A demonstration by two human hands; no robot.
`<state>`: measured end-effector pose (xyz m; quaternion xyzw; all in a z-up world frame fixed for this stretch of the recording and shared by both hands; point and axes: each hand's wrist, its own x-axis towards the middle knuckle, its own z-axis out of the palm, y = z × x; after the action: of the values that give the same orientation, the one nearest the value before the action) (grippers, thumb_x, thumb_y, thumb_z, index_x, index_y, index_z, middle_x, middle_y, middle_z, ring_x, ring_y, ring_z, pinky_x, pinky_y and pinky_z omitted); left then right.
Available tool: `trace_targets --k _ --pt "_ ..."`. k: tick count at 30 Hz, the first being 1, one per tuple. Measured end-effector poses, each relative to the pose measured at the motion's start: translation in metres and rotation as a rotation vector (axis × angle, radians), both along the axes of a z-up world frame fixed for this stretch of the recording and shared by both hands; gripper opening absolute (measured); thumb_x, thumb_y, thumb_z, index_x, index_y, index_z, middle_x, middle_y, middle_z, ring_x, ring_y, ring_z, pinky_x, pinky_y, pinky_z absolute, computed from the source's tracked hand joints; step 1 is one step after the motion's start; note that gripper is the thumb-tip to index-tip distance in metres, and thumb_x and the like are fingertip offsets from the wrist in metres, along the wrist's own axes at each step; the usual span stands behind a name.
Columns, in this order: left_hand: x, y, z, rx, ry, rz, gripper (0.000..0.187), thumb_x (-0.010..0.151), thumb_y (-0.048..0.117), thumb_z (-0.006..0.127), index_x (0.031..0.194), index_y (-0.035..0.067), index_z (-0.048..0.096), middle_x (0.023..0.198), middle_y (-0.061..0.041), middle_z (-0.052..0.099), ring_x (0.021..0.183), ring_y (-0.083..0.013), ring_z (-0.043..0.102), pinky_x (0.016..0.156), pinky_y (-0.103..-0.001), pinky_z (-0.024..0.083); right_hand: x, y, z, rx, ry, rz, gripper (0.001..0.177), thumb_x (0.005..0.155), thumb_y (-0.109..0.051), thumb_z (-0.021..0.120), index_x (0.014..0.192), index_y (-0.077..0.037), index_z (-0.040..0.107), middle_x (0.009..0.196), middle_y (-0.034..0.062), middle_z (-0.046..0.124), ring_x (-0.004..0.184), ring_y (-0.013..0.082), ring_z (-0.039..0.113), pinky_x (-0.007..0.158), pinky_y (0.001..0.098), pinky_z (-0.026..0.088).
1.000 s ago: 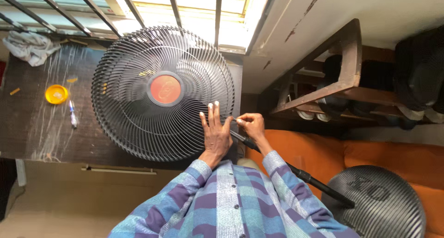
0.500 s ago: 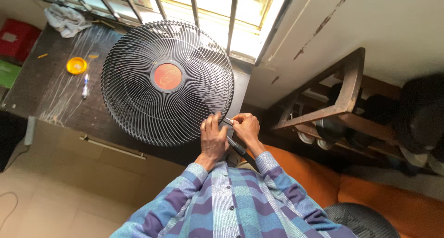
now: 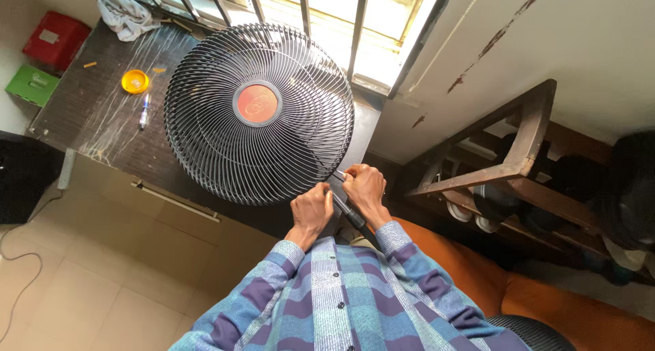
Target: The person removes the front grille of a standing electric fan using a screwdriver, then detaches the fan blade from the motor hub. The removed parts are placed on the table.
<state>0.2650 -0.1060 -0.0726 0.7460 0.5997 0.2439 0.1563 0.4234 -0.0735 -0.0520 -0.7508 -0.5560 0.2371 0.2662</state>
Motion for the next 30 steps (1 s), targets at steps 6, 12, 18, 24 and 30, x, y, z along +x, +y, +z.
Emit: trace_targets --k 6,12,18,24,30 --pt "0.005 0.005 0.007 0.037 0.003 -0.122 0.043 0.092 0.018 0.064 0.132 0.004 0.058 0.076 -0.014 0.074 0.061 -0.0298 0.072 0.055 -0.040 0.057 0.007 -0.001 -0.017 -0.066 0.212 -0.066 0.019 0.076 -0.024 0.078 0.089 -0.011 0.083 0.076 0.0102 0.078 0.068 0.0233 0.075 0.065 0.0361 0.058" --pt "0.006 0.013 0.001 0.047 0.135 -0.171 0.047 0.091 0.016 0.064 0.136 0.005 0.054 0.073 -0.012 0.071 0.058 -0.0287 0.071 0.052 -0.041 0.056 0.011 -0.003 -0.045 -0.020 0.552 -0.068 0.012 0.082 -0.011 0.077 0.088 -0.001 0.081 0.072 0.0069 0.078 0.065 0.0101 0.074 0.061 0.0244 0.056" --pt "0.010 0.019 -0.005 0.043 0.342 -0.191 0.063 0.079 0.009 0.066 0.141 0.004 0.051 0.069 -0.011 0.070 0.054 -0.0273 0.071 0.047 -0.039 0.057 0.011 -0.003 -0.054 0.007 0.622 -0.060 0.011 0.083 -0.008 0.076 0.087 0.001 0.080 0.072 0.0072 0.077 0.063 0.0097 0.072 0.060 0.0238 0.055" --pt "0.022 0.028 -0.012 -0.055 0.455 -0.232 0.059 0.078 0.010 0.067 0.134 -0.005 0.054 0.065 -0.012 0.071 0.057 -0.0267 0.073 0.050 -0.037 0.059 0.010 0.000 -0.044 -0.021 0.600 -0.087 0.013 0.082 -0.012 0.079 0.084 0.000 0.081 0.070 0.0066 0.077 0.061 0.0081 0.069 0.057 0.0233 0.053" --pt "0.021 0.038 0.001 0.027 0.308 -0.211 0.018 0.090 0.014 0.063 0.105 0.006 0.059 0.069 -0.011 0.071 0.059 -0.0271 0.072 0.052 -0.039 0.057 0.005 0.006 -0.037 -0.153 0.472 -0.085 0.022 0.087 -0.024 0.079 0.081 -0.003 0.081 0.064 0.0049 0.074 0.056 0.0060 0.064 0.054 0.0255 0.048"
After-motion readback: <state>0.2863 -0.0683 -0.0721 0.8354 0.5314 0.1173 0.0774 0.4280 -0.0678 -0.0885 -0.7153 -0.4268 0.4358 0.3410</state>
